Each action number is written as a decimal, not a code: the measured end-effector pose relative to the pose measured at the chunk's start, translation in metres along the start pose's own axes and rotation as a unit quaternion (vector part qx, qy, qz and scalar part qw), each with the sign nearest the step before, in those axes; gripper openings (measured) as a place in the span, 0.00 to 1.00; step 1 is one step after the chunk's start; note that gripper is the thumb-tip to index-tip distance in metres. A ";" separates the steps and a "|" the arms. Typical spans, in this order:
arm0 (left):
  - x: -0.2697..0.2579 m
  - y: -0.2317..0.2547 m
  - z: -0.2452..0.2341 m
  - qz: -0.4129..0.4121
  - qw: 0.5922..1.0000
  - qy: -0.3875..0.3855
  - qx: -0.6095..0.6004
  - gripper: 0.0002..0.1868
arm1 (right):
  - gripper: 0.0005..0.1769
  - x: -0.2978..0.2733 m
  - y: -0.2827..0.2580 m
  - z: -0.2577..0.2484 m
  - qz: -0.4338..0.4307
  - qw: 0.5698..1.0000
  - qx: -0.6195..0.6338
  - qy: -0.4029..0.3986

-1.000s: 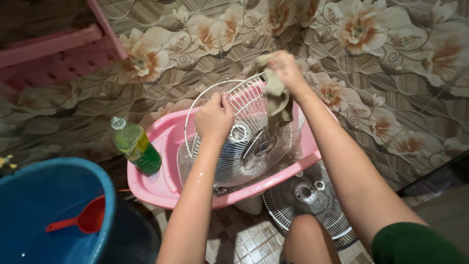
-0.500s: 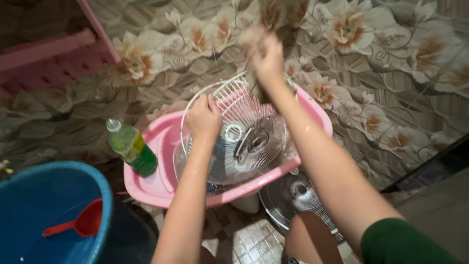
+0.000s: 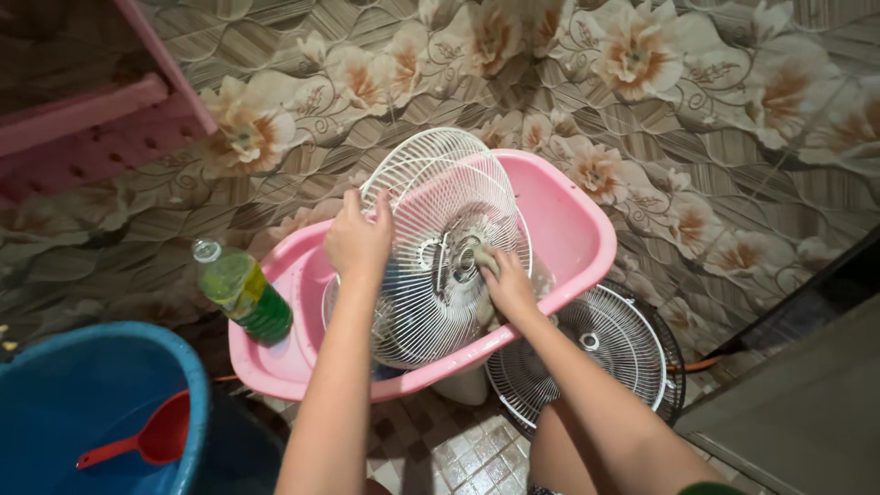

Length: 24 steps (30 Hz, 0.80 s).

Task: The person scrubs a white metal fan cage with a cloth inside a pink basin filled with soapy water. They repeatedly wipe the cage, rinse the cloth, and continue scrubbing different sections of the cage.

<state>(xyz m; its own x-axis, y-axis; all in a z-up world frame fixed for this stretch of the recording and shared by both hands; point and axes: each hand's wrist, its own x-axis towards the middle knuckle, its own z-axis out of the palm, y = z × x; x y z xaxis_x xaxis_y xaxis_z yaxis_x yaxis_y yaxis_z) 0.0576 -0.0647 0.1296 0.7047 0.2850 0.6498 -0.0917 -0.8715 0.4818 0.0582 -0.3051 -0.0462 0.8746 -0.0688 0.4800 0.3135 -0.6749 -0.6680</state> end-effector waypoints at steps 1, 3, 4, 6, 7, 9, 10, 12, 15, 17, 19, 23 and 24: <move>-0.001 -0.001 -0.003 0.025 1.000 0.005 0.008 0.29 | 0.23 -0.007 0.008 0.000 0.044 0.998 -0.009 -0.039; 0.000 -0.001 -0.005 0.063 0.998 0.004 0.009 0.35 | 0.22 -0.010 0.019 -0.001 0.060 0.995 -0.055 -0.059; 0.000 -0.001 -0.006 0.077 0.997 -0.001 0.004 0.37 | 0.22 -0.009 0.022 -0.001 0.068 0.992 -0.078 -0.066; 0.004 0.002 -0.002 0.114 0.993 0.015 0.013 0.40 | 0.23 -0.003 0.024 -0.003 0.078 0.992 -0.080 -0.050; 0.007 0.004 0.000 0.136 0.990 0.036 0.026 0.41 | 0.23 0.003 0.023 -0.006 0.083 0.992 -0.079 -0.043; 0.012 0.006 0.004 0.135 0.990 0.025 0.017 0.40 | 0.24 0.018 0.013 -0.016 0.131 0.991 0.025 0.026; 0.015 0.009 0.006 0.112 0.994 -0.002 -0.004 0.37 | 0.24 0.030 0.002 -0.022 0.151 0.984 0.080 0.058; 0.016 0.016 0.009 0.076 0.997 -0.006 -0.028 0.33 | 0.23 0.056 -0.022 -0.042 0.086 0.987 0.083 0.104; 0.009 0.028 0.012 0.032 0.998 0.028 -0.037 0.27 | 0.20 0.101 -0.079 -0.064 -0.025 0.981 0.107 0.158; 0.007 0.033 0.011 -0.005 0.998 0.001 -0.056 0.24 | 0.16 0.125 -0.119 -0.073 -0.116 0.971 0.149 0.144; 0.007 0.038 0.010 0.041 0.997 0.008 -0.069 0.23 | 0.14 0.140 -0.152 -0.075 -0.228 0.966 0.111 0.060; 0.009 0.036 0.007 0.063 0.997 0.022 -0.045 0.23 | 0.18 0.158 -0.169 -0.089 -0.327 0.944 0.011 -0.036; 0.009 0.034 0.007 0.066 0.996 0.022 -0.050 0.20 | 0.19 0.162 -0.163 -0.097 -0.329 0.943 0.025 -0.031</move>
<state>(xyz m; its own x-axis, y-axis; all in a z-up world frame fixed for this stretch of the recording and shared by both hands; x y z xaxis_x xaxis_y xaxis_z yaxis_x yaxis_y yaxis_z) 0.0658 -0.0944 0.1478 0.6498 0.1895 0.7361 -0.2535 -0.8590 0.4449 0.1133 -0.2773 0.1961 0.5035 0.3977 0.7670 0.8123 -0.5204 -0.2634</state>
